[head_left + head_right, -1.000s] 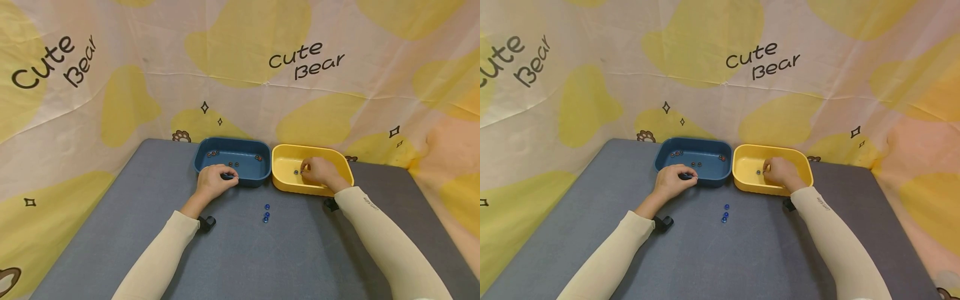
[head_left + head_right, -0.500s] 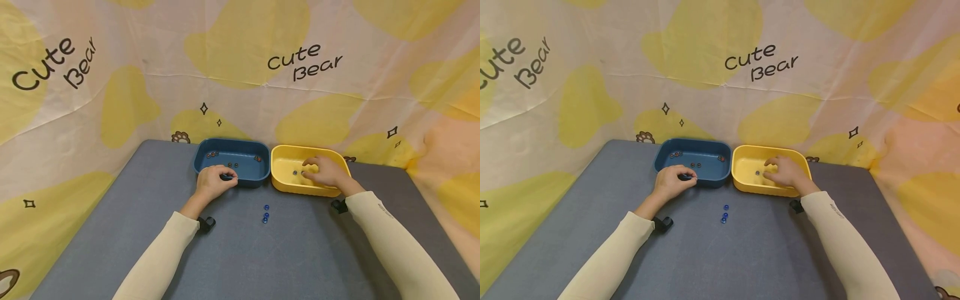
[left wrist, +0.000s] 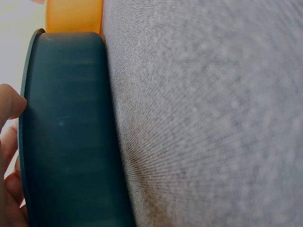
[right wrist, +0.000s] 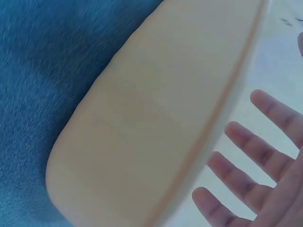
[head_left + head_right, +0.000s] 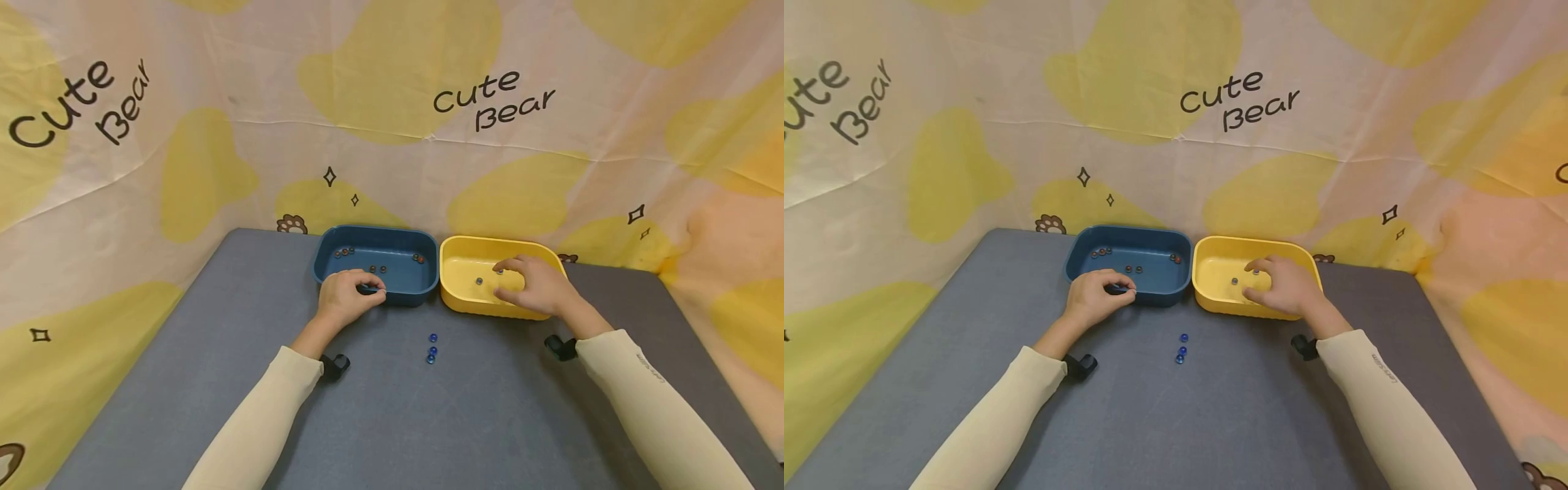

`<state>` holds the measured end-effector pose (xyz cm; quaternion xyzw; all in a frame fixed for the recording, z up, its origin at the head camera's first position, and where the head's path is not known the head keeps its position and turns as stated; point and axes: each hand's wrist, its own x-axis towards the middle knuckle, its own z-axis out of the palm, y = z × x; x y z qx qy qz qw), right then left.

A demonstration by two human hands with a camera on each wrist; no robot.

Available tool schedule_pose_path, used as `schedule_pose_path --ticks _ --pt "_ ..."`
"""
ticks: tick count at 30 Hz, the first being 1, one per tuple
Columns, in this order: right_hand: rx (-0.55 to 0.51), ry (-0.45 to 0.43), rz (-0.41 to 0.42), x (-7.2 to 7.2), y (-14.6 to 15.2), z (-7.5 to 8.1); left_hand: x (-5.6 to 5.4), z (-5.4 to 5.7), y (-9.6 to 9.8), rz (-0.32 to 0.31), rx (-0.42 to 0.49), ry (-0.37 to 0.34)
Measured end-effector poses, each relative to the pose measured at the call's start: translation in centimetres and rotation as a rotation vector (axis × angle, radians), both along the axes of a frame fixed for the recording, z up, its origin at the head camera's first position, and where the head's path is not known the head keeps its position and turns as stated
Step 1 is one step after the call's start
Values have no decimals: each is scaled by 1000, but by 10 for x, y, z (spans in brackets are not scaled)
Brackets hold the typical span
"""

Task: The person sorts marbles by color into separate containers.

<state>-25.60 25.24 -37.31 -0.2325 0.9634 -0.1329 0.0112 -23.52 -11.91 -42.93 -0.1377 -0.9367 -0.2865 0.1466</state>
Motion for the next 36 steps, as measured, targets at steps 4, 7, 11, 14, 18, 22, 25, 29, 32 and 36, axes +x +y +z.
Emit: schedule_pose_path --ticks 4,7,11,14,18,22,25,29,32,36 --pt "-16 48 7 10 -6 5 0 0 0 1 1 -4" --pt "-29 69 13 17 -11 9 0 1 0 2 -1 -2" --pt "-43 78 23 24 -18 12 0 0 0 2 -4 2" --pt "-58 85 35 29 -23 14 0 -1 0 1 -6 11" --pt "-77 109 55 34 -30 16 -1 -2 -1 -1 -3 24" --pt "-80 128 58 38 -36 19 -1 -2 -1 -3 2 23" --pt "-72 132 44 41 -41 20 -1 -1 -1 -3 1 16" --pt "-64 132 31 45 -49 20 0 -1 0 -4 1 10" --pt "-73 120 42 48 -56 21 0 -1 0 -5 2 9" --pt "-85 99 70 51 -67 20 -1 -1 0 -4 1 9"
